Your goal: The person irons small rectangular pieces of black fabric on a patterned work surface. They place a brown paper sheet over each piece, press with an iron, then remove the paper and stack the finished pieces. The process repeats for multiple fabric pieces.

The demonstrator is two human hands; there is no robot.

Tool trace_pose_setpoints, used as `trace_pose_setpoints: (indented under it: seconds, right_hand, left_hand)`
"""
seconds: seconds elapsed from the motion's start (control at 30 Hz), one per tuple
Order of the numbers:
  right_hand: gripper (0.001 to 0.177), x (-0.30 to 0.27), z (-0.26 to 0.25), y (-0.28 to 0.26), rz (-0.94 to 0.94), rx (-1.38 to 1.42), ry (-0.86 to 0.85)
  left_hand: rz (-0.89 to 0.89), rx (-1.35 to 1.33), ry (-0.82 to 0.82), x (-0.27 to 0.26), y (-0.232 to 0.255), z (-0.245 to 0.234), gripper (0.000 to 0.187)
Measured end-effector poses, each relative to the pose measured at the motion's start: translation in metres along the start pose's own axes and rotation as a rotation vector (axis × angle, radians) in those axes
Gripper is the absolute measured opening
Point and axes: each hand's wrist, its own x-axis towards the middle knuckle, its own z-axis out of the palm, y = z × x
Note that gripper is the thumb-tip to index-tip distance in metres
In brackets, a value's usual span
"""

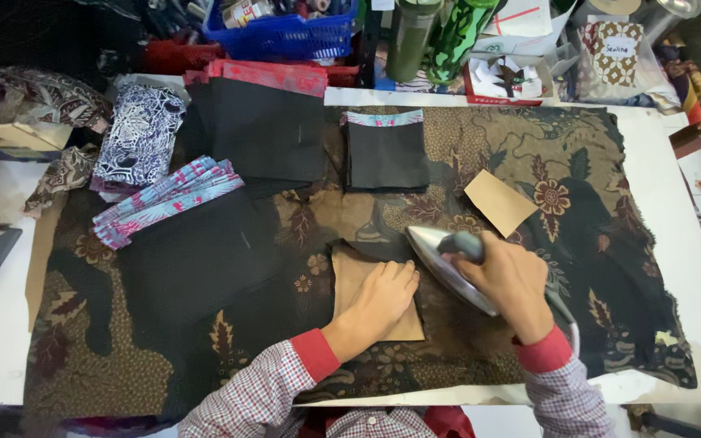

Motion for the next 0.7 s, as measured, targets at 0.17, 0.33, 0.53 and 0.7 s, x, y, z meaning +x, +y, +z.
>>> trace_pose_setpoints:
  seconds: [0.17,0.33,0.53,0.7]
  right_hand:
    - [0.055,0.005,0.006,-0.016,-0.028,-0.048,-0.060]
    - [0.056,0.003,0.008,-0.020,0.001,-0.101,-0.069]
    - [0.071,-0.014,0.017,-0.041,-0.220,-0.129,0.464]
    - [0.034,-0.024,0.045,-0.099,-0.646,0.088,0.225]
  left_hand:
    - [-0.003,-0.077,0.071,-0.002,-0.002,-0.002,0.044]
    - [-0.053,-0.261,0.112,-0.009,-0.011,-0.019,0.020]
    - [-0.335,-0.110,0.325,-0.048,-0.061,-0.070,0.007]
    - [-0.551,-0.052,0.244,-0.059,-0.087,-0.079,0.011]
